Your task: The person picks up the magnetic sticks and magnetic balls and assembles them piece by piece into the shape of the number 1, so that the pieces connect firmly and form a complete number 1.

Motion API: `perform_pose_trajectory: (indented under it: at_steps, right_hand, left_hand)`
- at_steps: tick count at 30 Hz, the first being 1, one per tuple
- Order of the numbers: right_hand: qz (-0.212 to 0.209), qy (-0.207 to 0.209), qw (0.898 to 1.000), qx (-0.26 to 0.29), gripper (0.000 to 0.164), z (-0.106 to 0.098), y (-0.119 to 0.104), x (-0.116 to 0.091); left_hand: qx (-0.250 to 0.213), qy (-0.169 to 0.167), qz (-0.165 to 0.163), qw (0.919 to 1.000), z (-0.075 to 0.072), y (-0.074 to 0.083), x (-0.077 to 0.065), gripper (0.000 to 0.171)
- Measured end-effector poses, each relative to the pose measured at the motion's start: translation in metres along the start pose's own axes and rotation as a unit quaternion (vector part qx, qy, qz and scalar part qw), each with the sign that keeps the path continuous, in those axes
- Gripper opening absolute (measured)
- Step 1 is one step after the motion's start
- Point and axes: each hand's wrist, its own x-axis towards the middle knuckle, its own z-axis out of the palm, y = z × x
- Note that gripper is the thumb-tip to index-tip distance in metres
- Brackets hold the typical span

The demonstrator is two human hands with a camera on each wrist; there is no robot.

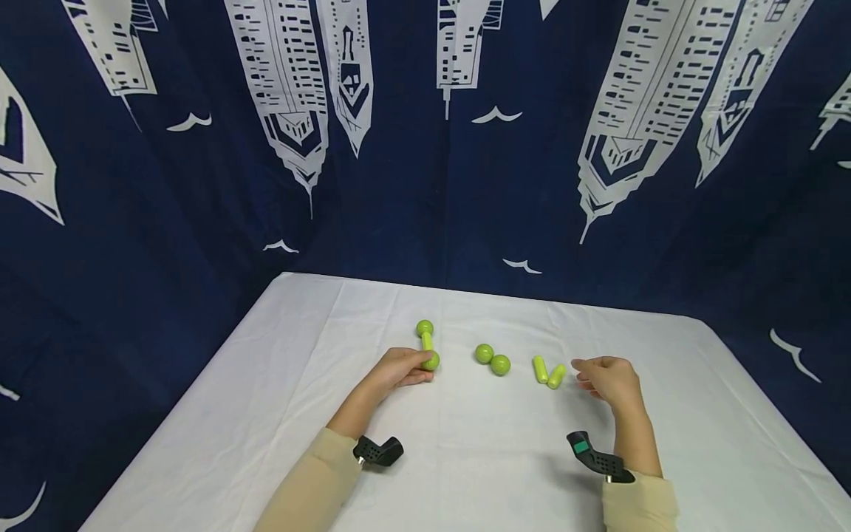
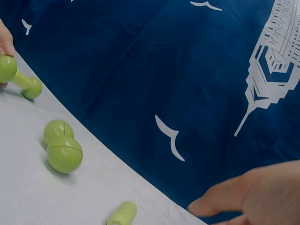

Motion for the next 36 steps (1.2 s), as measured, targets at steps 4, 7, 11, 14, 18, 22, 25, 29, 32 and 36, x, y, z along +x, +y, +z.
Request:
perform_pose_trajectory:
  at_steps: [4,7,11,14,18,22,25,29,32,36]
  right_hand:
    - [0.030,-0.057,0.998,-0.009,0.044,-0.013,-0.027,-0.031]
    - [0.042,-0.073,0.996,-0.016,0.041,-0.012,-0.033,-0.041]
    - [0.046,-0.074,0.996,-0.020,0.046,-0.005,-0.032,-0.041]
    - [0.047,-0.066,0.997,-0.020,0.049,0.000,-0.030,-0.038]
    - [0.043,-0.058,0.997,-0.028,0.045,0.006,-0.029,-0.036]
    - [0.033,-0.050,0.997,-0.043,0.044,0.011,-0.030,-0.038]
    - [0.027,-0.037,0.997,-0.054,0.043,0.015,-0.031,-0.039]
    - [0.015,-0.024,0.997,-0.068,0.042,0.020,-0.032,-0.040]
    - [0.006,-0.018,0.997,-0.076,0.042,0.021,-0.034,-0.040]
    - [0.008,-0.016,0.996,-0.086,0.041,0.023,-0.035,-0.040]
  left_hand:
    - [-0.002,0.001,-0.001,1.0000,-0.001,0.000,0.001,0.041]
    - [-0.003,0.000,-0.005,1.0000,-0.001,-0.001,0.001,0.040]
    - [-0.009,-0.005,0.001,0.9999,-0.001,-0.003,0.001,0.040]
    - [-0.008,-0.010,0.010,0.9999,-0.001,-0.003,0.001,0.040]
    - [-0.005,-0.012,0.009,0.9999,-0.001,-0.001,0.001,0.039]
    - [0.000,-0.006,0.006,1.0000,-0.002,-0.002,0.002,0.039]
    - [0.007,-0.002,0.006,1.0000,-0.002,-0.003,0.002,0.040]
    - [0.007,0.001,0.003,1.0000,-0.002,-0.004,0.002,0.040]
    - [0.004,0.004,0.001,1.0000,-0.002,-0.004,0.002,0.040]
    - [0.004,0.003,0.004,1.0000,-0.002,-0.004,0.003,0.040]
